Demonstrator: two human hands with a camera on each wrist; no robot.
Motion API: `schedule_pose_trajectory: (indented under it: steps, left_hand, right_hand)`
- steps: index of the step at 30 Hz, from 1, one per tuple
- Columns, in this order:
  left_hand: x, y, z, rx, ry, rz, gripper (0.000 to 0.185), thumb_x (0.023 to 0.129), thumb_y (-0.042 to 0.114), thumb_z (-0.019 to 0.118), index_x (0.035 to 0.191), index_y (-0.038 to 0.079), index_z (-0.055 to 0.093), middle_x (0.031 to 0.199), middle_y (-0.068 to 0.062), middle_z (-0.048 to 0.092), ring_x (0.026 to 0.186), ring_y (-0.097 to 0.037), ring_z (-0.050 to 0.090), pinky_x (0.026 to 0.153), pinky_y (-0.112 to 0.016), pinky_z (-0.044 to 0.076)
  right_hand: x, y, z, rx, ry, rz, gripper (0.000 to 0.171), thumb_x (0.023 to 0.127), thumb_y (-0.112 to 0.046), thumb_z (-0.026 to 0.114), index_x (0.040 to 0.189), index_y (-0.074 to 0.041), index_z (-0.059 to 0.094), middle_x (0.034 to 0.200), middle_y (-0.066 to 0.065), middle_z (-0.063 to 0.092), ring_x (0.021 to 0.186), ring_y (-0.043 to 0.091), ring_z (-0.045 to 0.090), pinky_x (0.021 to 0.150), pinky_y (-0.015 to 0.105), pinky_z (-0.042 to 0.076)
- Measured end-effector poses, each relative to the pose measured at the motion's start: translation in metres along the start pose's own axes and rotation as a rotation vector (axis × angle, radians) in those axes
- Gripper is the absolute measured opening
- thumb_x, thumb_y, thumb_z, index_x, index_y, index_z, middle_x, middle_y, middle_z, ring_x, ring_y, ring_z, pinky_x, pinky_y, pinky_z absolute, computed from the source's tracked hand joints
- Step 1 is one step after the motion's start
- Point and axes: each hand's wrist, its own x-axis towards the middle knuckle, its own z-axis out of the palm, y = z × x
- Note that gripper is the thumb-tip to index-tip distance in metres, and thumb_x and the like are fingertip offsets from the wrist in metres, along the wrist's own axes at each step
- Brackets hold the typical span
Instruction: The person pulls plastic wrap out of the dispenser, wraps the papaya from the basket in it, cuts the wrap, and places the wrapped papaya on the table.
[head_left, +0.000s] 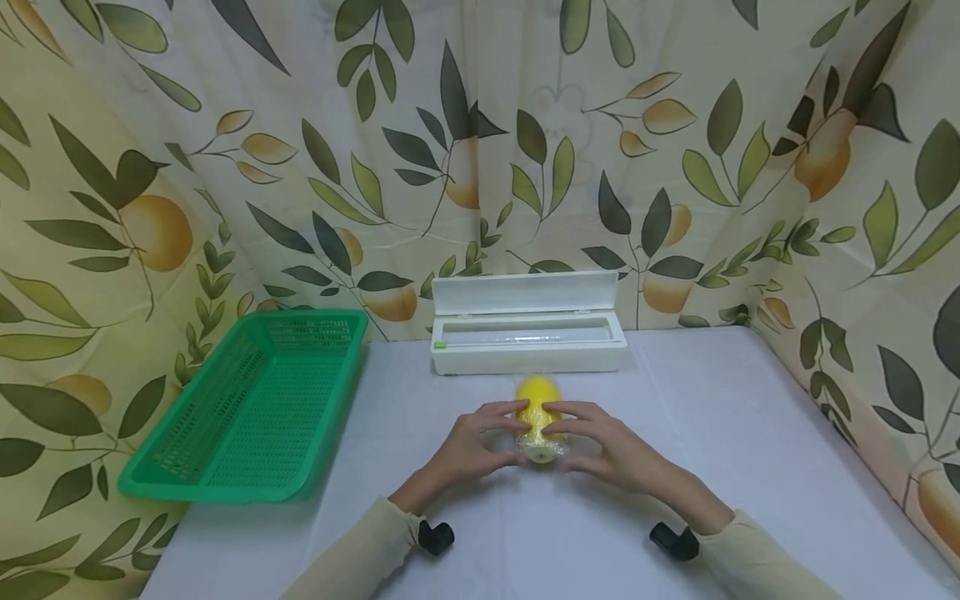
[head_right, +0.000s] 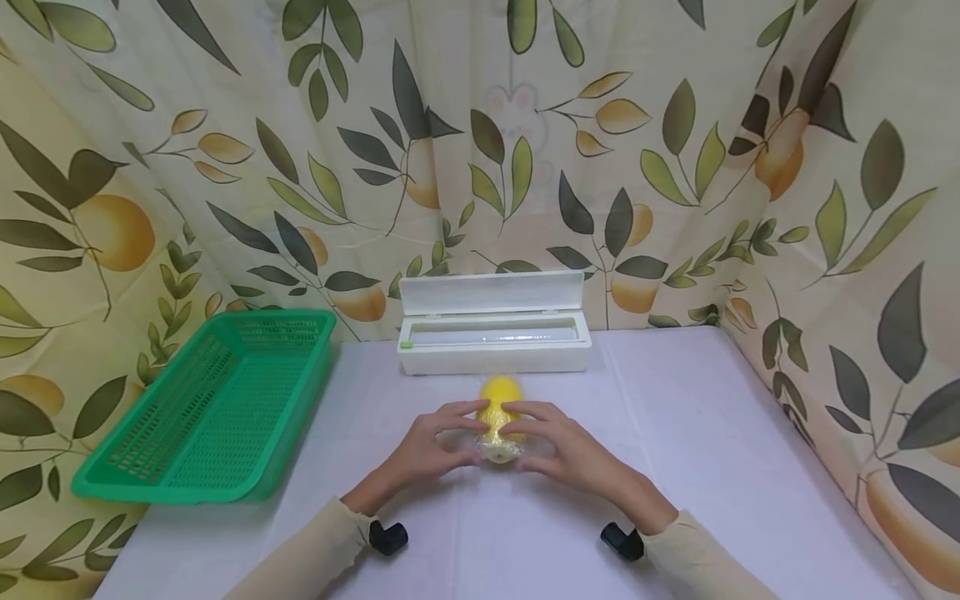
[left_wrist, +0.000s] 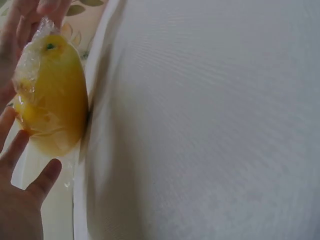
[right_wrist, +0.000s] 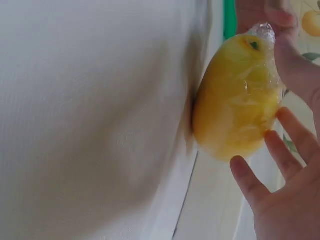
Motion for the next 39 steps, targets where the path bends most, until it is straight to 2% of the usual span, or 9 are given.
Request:
schedule_pose_trajectory:
  steps: [6, 12, 17, 20, 23, 27, 32, 35, 39]
  left_hand:
    - [0.003, -0.001, -0.002, -0.027, 0.014, 0.019, 0.039, 0.076, 0.014, 0.091, 0.113, 0.010, 0.079, 0.140, -0.004, 0.064, 0.131, -0.019, 0.058, 0.109, -0.039, 0.046]
    - [0.007, -0.004, 0.002, -0.053, 0.065, -0.022, 0.026, 0.082, 0.014, 0.087, 0.107, 0.010, 0.081, 0.136, 0.000, 0.067, 0.129, -0.016, 0.059, 0.108, -0.039, 0.047]
    - [0.010, -0.007, 0.006, -0.107, 0.090, -0.066, 0.019, 0.088, 0.015, 0.083, 0.106, 0.010, 0.080, 0.136, 0.003, 0.067, 0.131, -0.013, 0.056, 0.111, -0.038, 0.044]
    - [0.012, -0.004, 0.006, -0.099, 0.096, -0.103, 0.015, 0.090, 0.016, 0.081, 0.104, 0.011, 0.080, 0.141, 0.002, 0.063, 0.136, -0.015, 0.051, 0.114, -0.044, 0.040]
    - [0.013, 0.001, 0.006, -0.073, 0.089, -0.146, 0.014, 0.091, 0.018, 0.079, 0.102, 0.011, 0.078, 0.148, -0.002, 0.057, 0.142, -0.019, 0.046, 0.116, -0.050, 0.036]
    - [0.014, 0.001, 0.007, -0.086, 0.070, -0.151, 0.014, 0.092, 0.018, 0.077, 0.102, 0.008, 0.075, 0.152, -0.007, 0.053, 0.145, -0.022, 0.044, 0.118, -0.048, 0.034]
    - [0.016, -0.002, 0.009, -0.128, 0.073, -0.125, 0.012, 0.091, 0.015, 0.080, 0.099, 0.008, 0.073, 0.148, -0.009, 0.056, 0.142, -0.023, 0.048, 0.110, -0.044, 0.046]
    - [0.019, -0.004, 0.011, -0.163, 0.090, -0.184, 0.012, 0.088, 0.018, 0.083, 0.095, 0.012, 0.075, 0.144, -0.002, 0.058, 0.137, -0.020, 0.051, 0.100, -0.044, 0.053]
    - [0.024, -0.006, 0.013, -0.200, 0.122, -0.277, 0.012, 0.083, 0.020, 0.087, 0.088, 0.015, 0.078, 0.138, 0.004, 0.061, 0.132, -0.016, 0.053, 0.095, -0.042, 0.055]
  right_hand:
    - [0.003, 0.004, 0.001, 0.000, 0.061, -0.027, 0.033, 0.078, -0.011, 0.089, 0.103, -0.025, 0.072, 0.142, 0.005, 0.061, 0.130, 0.030, 0.055, 0.097, 0.055, 0.051]
    - [0.008, 0.008, 0.005, -0.001, 0.148, -0.046, 0.019, 0.079, -0.010, 0.086, 0.085, -0.022, 0.072, 0.132, 0.005, 0.068, 0.121, 0.030, 0.060, 0.094, 0.052, 0.052]
    - [0.011, 0.012, 0.007, 0.023, 0.175, -0.026, 0.009, 0.084, -0.020, 0.083, 0.087, -0.021, 0.074, 0.130, 0.004, 0.069, 0.122, 0.029, 0.059, 0.101, 0.042, 0.049]
    - [0.012, 0.013, 0.009, 0.033, 0.191, -0.006, 0.015, 0.083, -0.015, 0.084, 0.088, -0.024, 0.074, 0.136, 0.006, 0.065, 0.127, 0.031, 0.055, 0.103, 0.047, 0.047]
    - [0.013, 0.014, 0.009, 0.052, 0.183, 0.038, 0.024, 0.082, -0.010, 0.085, 0.090, -0.028, 0.072, 0.147, 0.011, 0.056, 0.136, 0.037, 0.047, 0.104, 0.061, 0.044]
    - [0.013, 0.015, 0.010, 0.107, 0.134, 0.098, 0.023, 0.086, -0.011, 0.082, 0.098, -0.025, 0.067, 0.159, 0.017, 0.043, 0.145, 0.045, 0.037, 0.109, 0.067, 0.036]
    - [0.012, 0.019, 0.012, 0.126, 0.084, 0.119, 0.028, 0.090, -0.016, 0.079, 0.110, -0.020, 0.061, 0.160, 0.017, 0.040, 0.145, 0.045, 0.037, 0.111, 0.063, 0.034]
    - [0.013, 0.023, 0.014, 0.138, 0.081, 0.117, 0.028, 0.089, -0.016, 0.079, 0.110, -0.021, 0.060, 0.158, 0.015, 0.044, 0.144, 0.043, 0.039, 0.112, 0.064, 0.034]
    - [0.015, 0.026, 0.014, 0.170, 0.103, 0.117, 0.027, 0.089, -0.014, 0.079, 0.106, -0.023, 0.061, 0.155, 0.012, 0.048, 0.143, 0.041, 0.041, 0.111, 0.066, 0.034]
